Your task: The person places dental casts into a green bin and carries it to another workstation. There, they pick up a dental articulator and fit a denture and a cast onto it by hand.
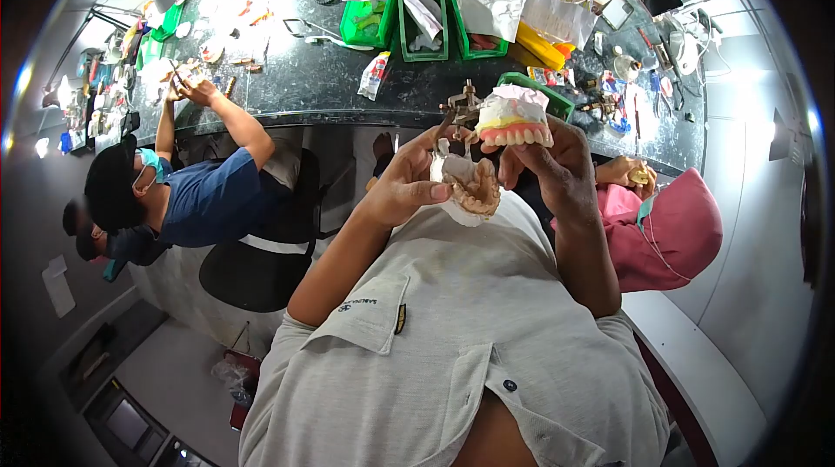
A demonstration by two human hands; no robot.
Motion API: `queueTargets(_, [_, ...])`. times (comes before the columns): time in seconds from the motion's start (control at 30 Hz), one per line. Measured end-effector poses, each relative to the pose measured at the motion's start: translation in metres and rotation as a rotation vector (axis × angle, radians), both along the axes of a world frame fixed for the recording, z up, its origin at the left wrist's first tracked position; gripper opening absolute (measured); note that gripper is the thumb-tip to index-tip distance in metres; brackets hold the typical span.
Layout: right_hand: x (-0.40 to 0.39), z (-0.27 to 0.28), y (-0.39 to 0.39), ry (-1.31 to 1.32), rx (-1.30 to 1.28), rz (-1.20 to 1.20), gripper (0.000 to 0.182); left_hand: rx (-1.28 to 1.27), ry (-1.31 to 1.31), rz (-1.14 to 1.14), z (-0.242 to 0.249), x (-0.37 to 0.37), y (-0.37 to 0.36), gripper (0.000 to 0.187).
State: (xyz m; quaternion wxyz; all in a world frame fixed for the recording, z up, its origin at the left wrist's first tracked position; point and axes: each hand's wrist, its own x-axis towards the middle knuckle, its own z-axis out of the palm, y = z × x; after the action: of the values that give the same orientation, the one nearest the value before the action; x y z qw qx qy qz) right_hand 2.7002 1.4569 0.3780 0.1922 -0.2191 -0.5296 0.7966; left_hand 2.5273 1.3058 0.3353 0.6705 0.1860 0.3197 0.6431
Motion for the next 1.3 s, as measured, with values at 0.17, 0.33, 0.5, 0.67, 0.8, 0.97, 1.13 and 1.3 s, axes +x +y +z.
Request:
queueTargets(0.17, [0.0, 0.003, -0.004, -0.031, 0.085, -0.012, 0.047, 0.01, 0.044, 0.008, 0.003, -0.001, -0.003, 0.092])
queueTargets(0.33, [0.006, -0.002, -0.003, -0.009, 0.056, 0.002, 0.05, 0.022, 0.065, 0.01, 0.008, -0.002, -0.004, 0.096])
queueTargets(0.5, [0.007, 0.018, -0.006, -0.031, 0.067, -0.052, 0.029, 0.05, 0.016, -0.073, -0.001, -0.004, -0.014, 0.1])
queueTargets(0.67, [0.005, 0.027, 0.002, -0.233, 0.355, -0.164, 0.029, 0.121, -0.046, -0.117, -0.007, 0.002, -0.022, 0.107])
queueTargets(0.8, [-0.005, 0.03, 0.001, -0.247, 0.616, -0.241, 0.029, 0.078, 0.015, -0.24, 0.017, 0.004, -0.019, 0.114])
queueTargets(0.97, [-0.013, 0.013, -0.008, -0.282, 0.622, -0.19, 0.026, 0.153, 0.016, -0.265, -0.002, 0.002, -0.025, 0.102])
queueTargets(1.13, [-0.024, 0.006, -0.012, 0.046, 0.43, -0.074, 0.056, 0.09, -0.008, -0.269, -0.002, 0.0, -0.036, 0.099])
queueTargets(1.3, [-0.028, 0.005, -0.024, 0.05, 0.233, -0.041, 0.058, 0.217, 0.139, -0.23, -0.036, -0.002, -0.05, 0.088])
